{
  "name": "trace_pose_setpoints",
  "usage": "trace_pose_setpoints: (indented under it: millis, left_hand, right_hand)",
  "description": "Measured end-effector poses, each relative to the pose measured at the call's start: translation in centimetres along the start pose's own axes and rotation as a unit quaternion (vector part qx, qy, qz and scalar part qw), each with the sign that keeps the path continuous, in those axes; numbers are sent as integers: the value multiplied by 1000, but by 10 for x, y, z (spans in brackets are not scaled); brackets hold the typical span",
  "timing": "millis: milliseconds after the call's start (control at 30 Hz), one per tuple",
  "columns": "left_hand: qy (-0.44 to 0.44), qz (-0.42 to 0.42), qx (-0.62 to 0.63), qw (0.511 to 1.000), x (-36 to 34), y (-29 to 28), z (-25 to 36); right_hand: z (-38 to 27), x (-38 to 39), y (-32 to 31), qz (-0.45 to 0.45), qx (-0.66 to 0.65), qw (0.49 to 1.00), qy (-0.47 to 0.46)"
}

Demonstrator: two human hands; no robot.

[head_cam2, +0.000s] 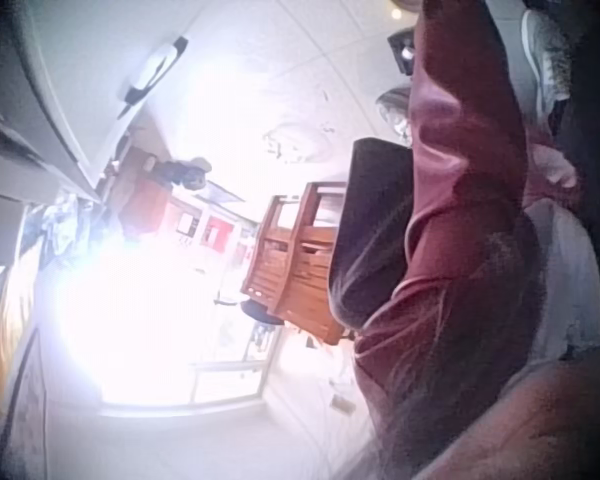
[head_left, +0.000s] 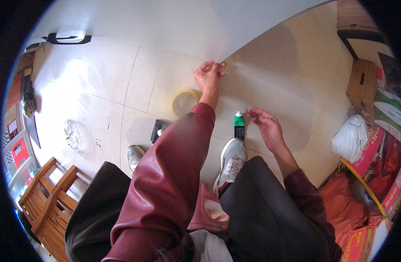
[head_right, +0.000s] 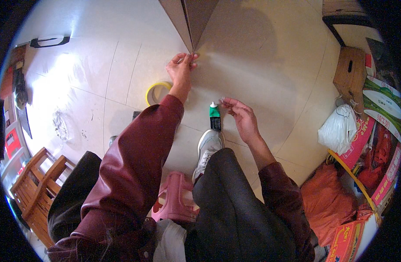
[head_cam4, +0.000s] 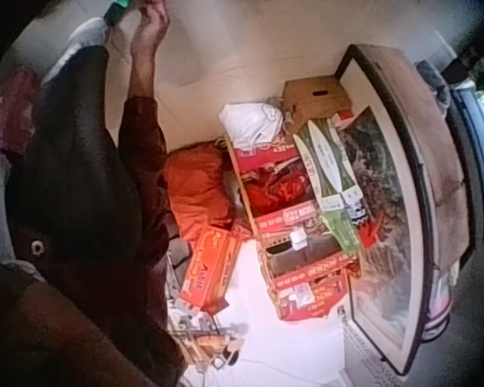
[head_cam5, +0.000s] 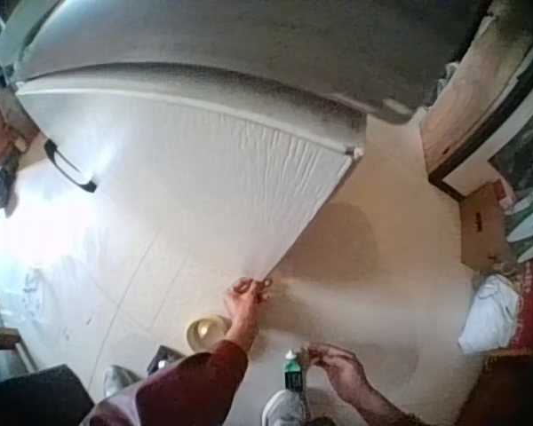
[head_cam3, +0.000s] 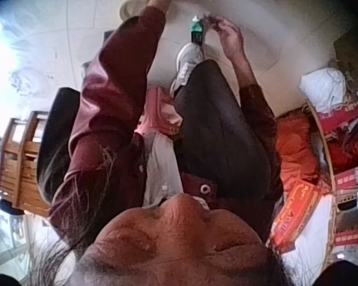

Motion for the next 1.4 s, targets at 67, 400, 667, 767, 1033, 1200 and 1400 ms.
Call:
trace_pose_setpoints:
  millis: [67, 400, 667, 767, 1033, 1200, 1400]
  left_hand:
    - [-7, 1, 5, 1000, 1, 1, 0]
    - [-5, 4, 15, 1000, 2, 3, 2]
    - [-6, 11, 15, 1000, 2, 2, 2]
    - [-4, 16, 6, 1000, 2, 2, 3]
    - [4, 7, 22, 1000, 2, 2, 2]
    - [18, -1, 19, 1000, 1, 4, 4]
    - [2, 2, 26, 1000, -2, -1, -1]
  right_hand:
    - [-1, 2, 6, -9, -19, 1000, 5]
    - [13, 25, 18, 7, 90, 993, 77]
    - [13, 24, 18, 3, 78, 996, 44]
    - [15, 25, 19, -10, 65, 997, 47]
    - [7, 32, 7, 65, 202, 976, -54]
    - [20, 34, 43, -40, 382, 921, -62]
    - [44, 30, 56, -131, 573, 809, -8]
Point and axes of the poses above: each hand's wrist, its own x-axis away from the middle knuckle, its own y-axis out of the palm, z = x × y, the point moved 9 cm from there along -x, towards the middle knuckle, and after that the axes turned 12 degrees about x, right-handed, at the moved point
